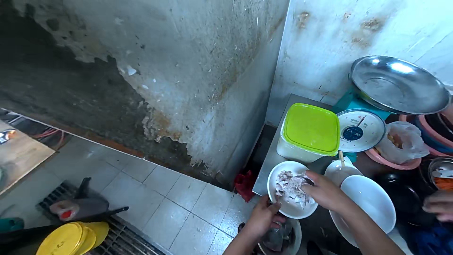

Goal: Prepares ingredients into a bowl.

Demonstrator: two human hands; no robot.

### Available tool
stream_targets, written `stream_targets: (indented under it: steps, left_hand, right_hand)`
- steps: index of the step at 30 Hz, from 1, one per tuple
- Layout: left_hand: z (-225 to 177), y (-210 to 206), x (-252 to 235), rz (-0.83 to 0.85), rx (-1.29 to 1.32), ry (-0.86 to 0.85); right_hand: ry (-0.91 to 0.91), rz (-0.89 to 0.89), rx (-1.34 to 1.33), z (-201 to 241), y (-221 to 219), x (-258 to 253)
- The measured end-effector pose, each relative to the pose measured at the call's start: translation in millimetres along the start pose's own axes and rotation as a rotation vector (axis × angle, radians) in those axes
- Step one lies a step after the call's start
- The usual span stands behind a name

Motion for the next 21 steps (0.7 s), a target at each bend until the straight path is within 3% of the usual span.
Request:
stream_targets:
  steps: [1,2,3,4,5,7,10,11,13,14,17,21]
  left_hand:
    - [-1,0,0,0.0,-0.008,0.0]
    - [-1,1,0,0.001,-0.014,0.0]
    - [0,2,0,0.004,-0.021,0.003]
    - [0,3,0,0.006,-0.027,0.004]
    - [-1,4,-1,0.003,-0.033,0.002]
    - [-2,6,-2,-0.004,-0.038,-0.005]
    - [-3,10,0,-0.013,-0.054,-0.02]
    - [-5,12,-1,-0.016,-0.059,-0.026]
    - [-6,15,0,-0.024,-0.063,-0.029]
    - [-6,17,0,-0.026,-0.069,-0.032]
    - [-7,17,-2,-0.025,-0.073,-0.044]
    - [-7,17,-5,-0.031,-0.104,-0.04]
  right_hand:
    - [0.051,-0.034,0.016,40,16,20]
    - [-0.142,0.089,0.015,112,44,44]
    - [-0.466,0.191,-0.025,187,69,62]
    - [-0.52,0.132,-0.099,212,78,64]
    - [-0.454,0.093,-0.159,201,77,59]
    - [-0.264,0.101,-0.197,132,57,37]
    - [-0.383,0.144,-0.054,100,44,29]
    - [-0.387,0.124,0.025,79,36,26]
    - [-0.248,-0.082,0.167,6,2,3]
    - [-0.289,-0.044,0.21,-7,-4,-6]
    - [-0.356,0.014,0.334,4,-18,-11]
    - [-0.083,0.142,0.555,18,-69,-8]
Point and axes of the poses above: each hand's wrist, its own x-axis away from the middle knuckle, its own y-axis out of the back of the hand, z = x × y, the point moved 3 cm from there along -x, towards the middle knuckle
